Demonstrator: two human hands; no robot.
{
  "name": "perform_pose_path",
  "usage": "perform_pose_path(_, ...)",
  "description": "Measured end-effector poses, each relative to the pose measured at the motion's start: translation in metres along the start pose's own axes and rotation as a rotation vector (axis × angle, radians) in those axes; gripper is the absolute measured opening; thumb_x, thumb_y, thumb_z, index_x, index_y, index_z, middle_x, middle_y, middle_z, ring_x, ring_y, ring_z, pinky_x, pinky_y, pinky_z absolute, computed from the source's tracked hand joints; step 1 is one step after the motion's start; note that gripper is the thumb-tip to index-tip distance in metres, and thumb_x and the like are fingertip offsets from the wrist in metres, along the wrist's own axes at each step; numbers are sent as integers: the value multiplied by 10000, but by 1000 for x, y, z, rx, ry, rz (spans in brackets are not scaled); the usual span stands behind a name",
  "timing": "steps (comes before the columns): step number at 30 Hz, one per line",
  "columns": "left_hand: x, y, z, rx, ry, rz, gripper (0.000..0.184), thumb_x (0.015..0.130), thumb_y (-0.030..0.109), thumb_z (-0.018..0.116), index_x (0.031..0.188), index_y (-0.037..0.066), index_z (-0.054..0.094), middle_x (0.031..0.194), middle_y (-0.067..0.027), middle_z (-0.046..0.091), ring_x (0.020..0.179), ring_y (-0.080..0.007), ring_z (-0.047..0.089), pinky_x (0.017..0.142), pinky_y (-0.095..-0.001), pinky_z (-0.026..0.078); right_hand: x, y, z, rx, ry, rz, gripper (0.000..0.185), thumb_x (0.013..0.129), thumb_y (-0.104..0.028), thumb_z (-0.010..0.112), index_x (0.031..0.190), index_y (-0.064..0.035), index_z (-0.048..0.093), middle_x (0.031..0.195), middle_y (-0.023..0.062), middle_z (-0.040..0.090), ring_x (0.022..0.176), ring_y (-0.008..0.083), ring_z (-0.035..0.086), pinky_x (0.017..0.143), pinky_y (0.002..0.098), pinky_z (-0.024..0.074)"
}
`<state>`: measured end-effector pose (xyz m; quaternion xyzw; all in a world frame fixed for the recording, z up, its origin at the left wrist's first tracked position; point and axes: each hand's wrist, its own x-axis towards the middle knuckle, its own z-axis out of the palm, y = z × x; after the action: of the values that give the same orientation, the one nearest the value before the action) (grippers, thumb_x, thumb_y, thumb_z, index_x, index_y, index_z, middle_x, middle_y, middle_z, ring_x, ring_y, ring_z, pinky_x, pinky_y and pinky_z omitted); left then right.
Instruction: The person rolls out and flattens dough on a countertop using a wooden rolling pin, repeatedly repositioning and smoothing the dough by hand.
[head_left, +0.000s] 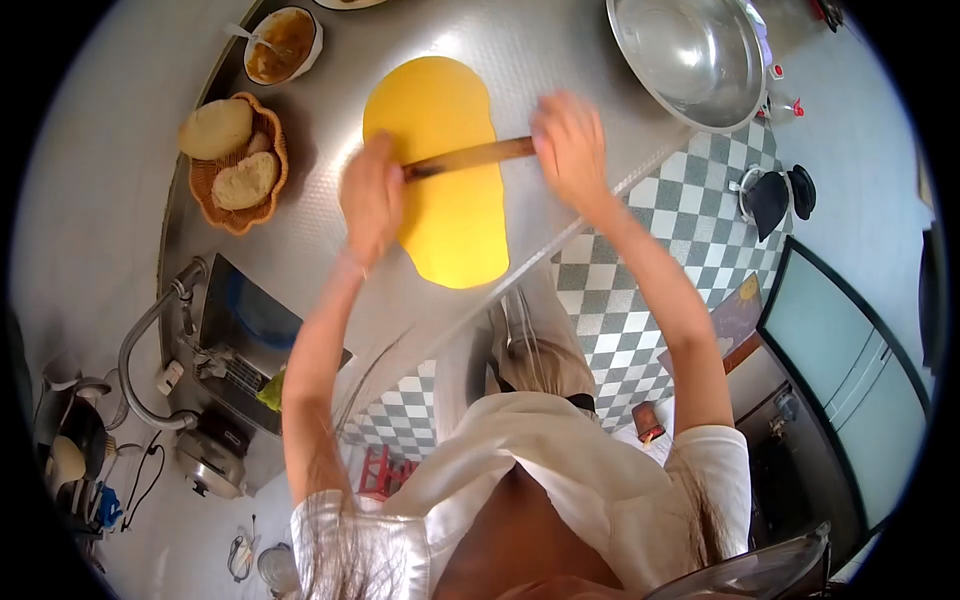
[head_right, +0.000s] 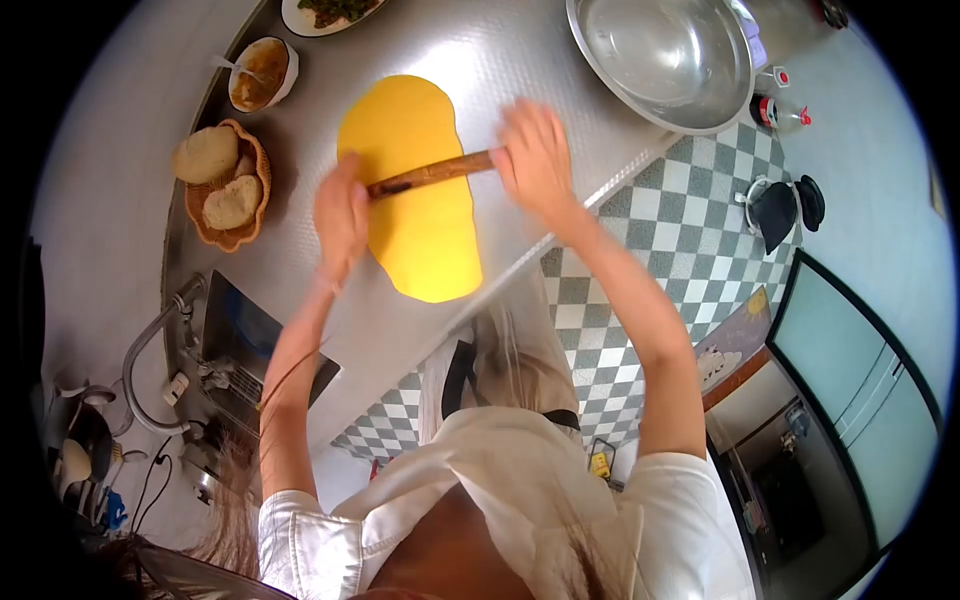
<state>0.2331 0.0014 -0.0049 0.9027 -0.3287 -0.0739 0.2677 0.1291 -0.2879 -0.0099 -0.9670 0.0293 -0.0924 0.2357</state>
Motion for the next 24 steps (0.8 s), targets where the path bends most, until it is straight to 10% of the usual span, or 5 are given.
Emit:
perform_pose_path(2,46,4,-3,155,220,-124,508,917,255,457,1361,14,404,1435,-207,370,1277,-372,390,1056,-489,303,41,7,13,-39,77,21,598,865,-281,565,1384,-37,398,1464,152,360,1367,321,307,1115,516,204)
perform_pose_path(8,-27,25,18,245,-51,-68,613,909,253,468,1456,43,290,1513,-162,284,1404,-325,252,1146,-465,186,-30,-27,13,-154,-74,98,604,869,-274,561,1394,-32,387,1471,153,350,1364,319,308,1112,512,206)
perform_pose_path(15,-105,50,2,111,-278,-39,605,908,231,486,1451,41,297,1521,-149,271,1399,-328,259,1137,-482,196,-102,-44,-2,-40,-142,119,616,857,-265,572,1395,-30,385,1479,158,335,1376,323,288,1114,527,192)
perform_pose_path(18,-52,36,9,154,89,-117,610,912,243,486,1454,44,290,1529,-151,251,1404,-331,243,1139,-486,189,-55,-35,7,-85,-48,127,601,864,-265,562,1391,-34,392,1482,158,330,1380,324,282,1115,521,189)
perform_pose_path(24,-119,50,26,209,-174,-42,649,875,262,543,1450,70,314,1524,-123,278,1392,-295,281,1127,-462,236,-125,-59,3,-123,-118,175,559,868,-281,567,1366,-66,430,1471,142,348,1370,317,296,1104,508,214)
